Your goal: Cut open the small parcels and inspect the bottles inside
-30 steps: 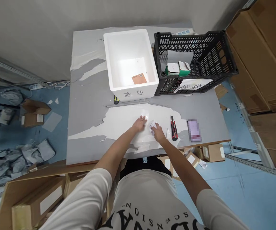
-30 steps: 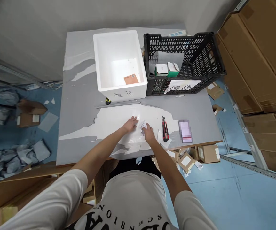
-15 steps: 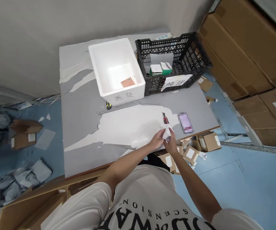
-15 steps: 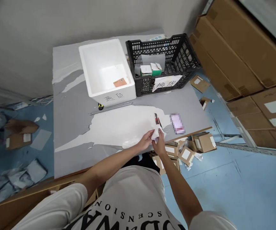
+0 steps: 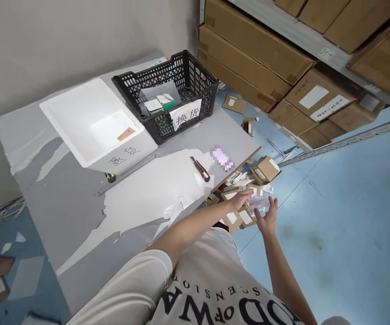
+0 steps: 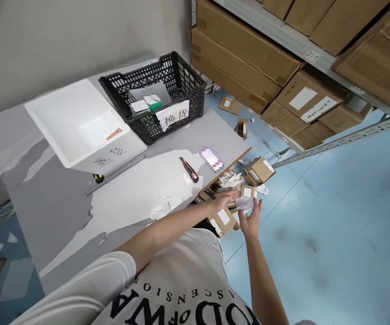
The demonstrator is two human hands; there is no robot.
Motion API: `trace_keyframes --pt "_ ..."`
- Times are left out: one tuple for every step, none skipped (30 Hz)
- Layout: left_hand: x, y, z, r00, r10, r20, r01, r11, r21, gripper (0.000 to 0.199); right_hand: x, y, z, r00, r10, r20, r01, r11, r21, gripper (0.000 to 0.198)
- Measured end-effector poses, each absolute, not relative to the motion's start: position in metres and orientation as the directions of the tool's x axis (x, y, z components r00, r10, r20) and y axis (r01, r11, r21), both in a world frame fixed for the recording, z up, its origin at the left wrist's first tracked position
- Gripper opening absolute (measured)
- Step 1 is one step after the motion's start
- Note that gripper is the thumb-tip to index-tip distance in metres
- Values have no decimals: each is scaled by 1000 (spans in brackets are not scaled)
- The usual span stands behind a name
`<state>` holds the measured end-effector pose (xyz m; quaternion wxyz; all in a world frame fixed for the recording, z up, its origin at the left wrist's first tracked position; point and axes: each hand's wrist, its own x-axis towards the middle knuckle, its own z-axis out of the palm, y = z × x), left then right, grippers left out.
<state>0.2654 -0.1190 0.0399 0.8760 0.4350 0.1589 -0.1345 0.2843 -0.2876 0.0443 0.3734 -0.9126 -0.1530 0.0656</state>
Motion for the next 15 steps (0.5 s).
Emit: trace_keyframes --pt "265 -117 39 911 -79 -405 373 578 726 68 285 -289 45 952 305 10 225 -680 -698 82" --pt "263 -115 39 913 -56 -405 362 573 736 67 287 -289 46 957 288 32 229 -683 -694 83" --pt "261 -111 40 919 -24 -393 336 570 750 67 288 -286 47 957 285 55 242 -678 -694 85" --pt "257 -106 41 927 19 -374 297 571 766 67 290 -280 48 951 301 73 263 -662 -701 85" --pt "252 -100 43 935 71 -348 248 572 782 67 292 -272 49 940 330 87 290 -636 -715 86" --pt "245 -93 45 940 130 -317 190 571 798 68 293 -262 49 923 373 96 320 -601 -733 85" --pt "237 -85 48 938 201 -283 123 569 813 68 294 -249 50 897 430 102 353 -557 -752 85" --pt "227 -76 50 926 280 -252 56 559 827 68 293 -234 51 863 494 107 387 -509 -769 84" --pt "214 -66 52 905 360 -225 -5 540 842 68 293 -218 51 820 562 110 420 -459 -783 82" --pt "201 -56 55 875 440 -202 -57 509 859 69 291 -200 53 768 631 112 450 -406 -795 80" --pt "185 -45 57 834 520 -183 -97 465 880 69 288 -182 54 707 698 111 475 -353 -806 79" --pt "168 -34 59 782 601 -165 -123 410 904 70 285 -164 55 641 759 109 495 -302 -815 78" --pt "149 -24 61 721 677 -148 -137 348 927 70 281 -145 56 576 810 109 510 -252 -823 76" --pt "129 -15 64 653 747 -127 -140 284 948 69 277 -127 57 511 852 110 521 -206 -828 75" --pt "108 -7 66 577 810 -106 -137 224 965 68 271 -108 58 447 887 114 533 -162 -830 74"
